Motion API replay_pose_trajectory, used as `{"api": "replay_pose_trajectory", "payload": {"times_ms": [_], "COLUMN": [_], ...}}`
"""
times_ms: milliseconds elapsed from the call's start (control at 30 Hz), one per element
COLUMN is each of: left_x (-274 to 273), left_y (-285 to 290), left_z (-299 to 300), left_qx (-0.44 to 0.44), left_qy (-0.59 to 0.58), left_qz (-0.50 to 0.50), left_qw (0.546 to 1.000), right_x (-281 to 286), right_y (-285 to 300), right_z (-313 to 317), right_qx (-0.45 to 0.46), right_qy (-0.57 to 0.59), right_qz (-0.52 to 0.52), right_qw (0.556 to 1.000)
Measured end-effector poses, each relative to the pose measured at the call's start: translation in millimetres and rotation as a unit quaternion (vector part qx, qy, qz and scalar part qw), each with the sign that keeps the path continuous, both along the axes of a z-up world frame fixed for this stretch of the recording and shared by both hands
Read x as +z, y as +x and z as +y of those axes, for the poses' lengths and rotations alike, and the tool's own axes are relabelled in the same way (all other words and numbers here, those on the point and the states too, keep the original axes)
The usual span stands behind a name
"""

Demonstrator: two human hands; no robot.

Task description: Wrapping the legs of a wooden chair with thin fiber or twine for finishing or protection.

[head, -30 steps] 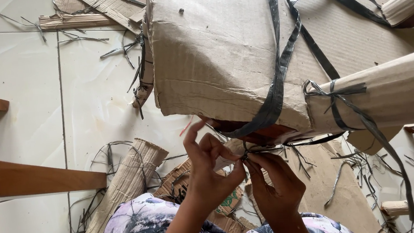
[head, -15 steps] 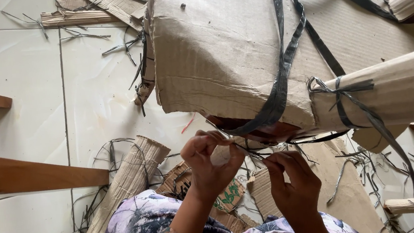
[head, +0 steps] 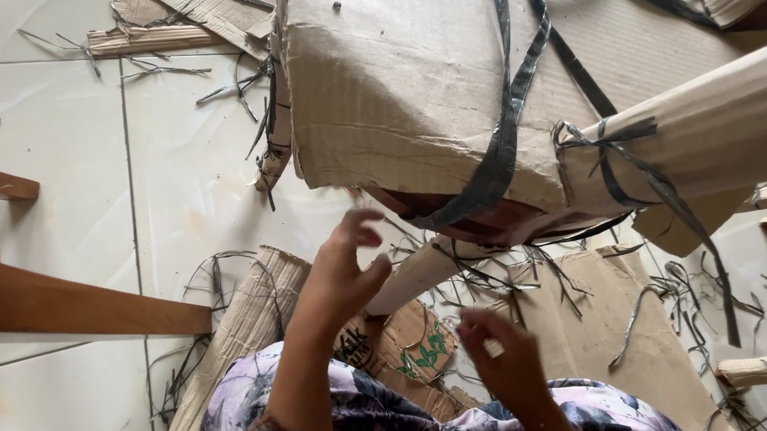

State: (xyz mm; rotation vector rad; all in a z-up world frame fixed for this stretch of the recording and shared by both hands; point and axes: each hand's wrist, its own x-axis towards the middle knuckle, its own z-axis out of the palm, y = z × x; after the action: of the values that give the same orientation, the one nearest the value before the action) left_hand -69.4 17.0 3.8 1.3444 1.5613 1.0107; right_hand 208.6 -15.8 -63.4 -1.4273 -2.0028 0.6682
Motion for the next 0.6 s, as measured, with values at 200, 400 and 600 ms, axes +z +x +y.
{"api": "replay_pose_trajectory", "payload": {"times_ms": [200,400,600], "left_x": [-29,-26,-21], "left_y": [-20,-13,-13], "left_z": [-4,4,-1], "left_qx": [-0.088,-0.079,-0.015], "left_qy": [-0.162,-0.175,-0.119], "left_qz": [0.083,0.036,0.1], "left_qw": [0.979,0.981,0.988], "right_x": [-81,-85,-100], "right_y": [11,7,-24], "right_z": [-31,-45,-30], "right_qx": [0.115,0.133,0.113], "right_qy": [-0.232,-0.263,-0.295], "right_qz": [-0.166,-0.217,-0.172], "right_qw": [0.952,0.931,0.933]}}
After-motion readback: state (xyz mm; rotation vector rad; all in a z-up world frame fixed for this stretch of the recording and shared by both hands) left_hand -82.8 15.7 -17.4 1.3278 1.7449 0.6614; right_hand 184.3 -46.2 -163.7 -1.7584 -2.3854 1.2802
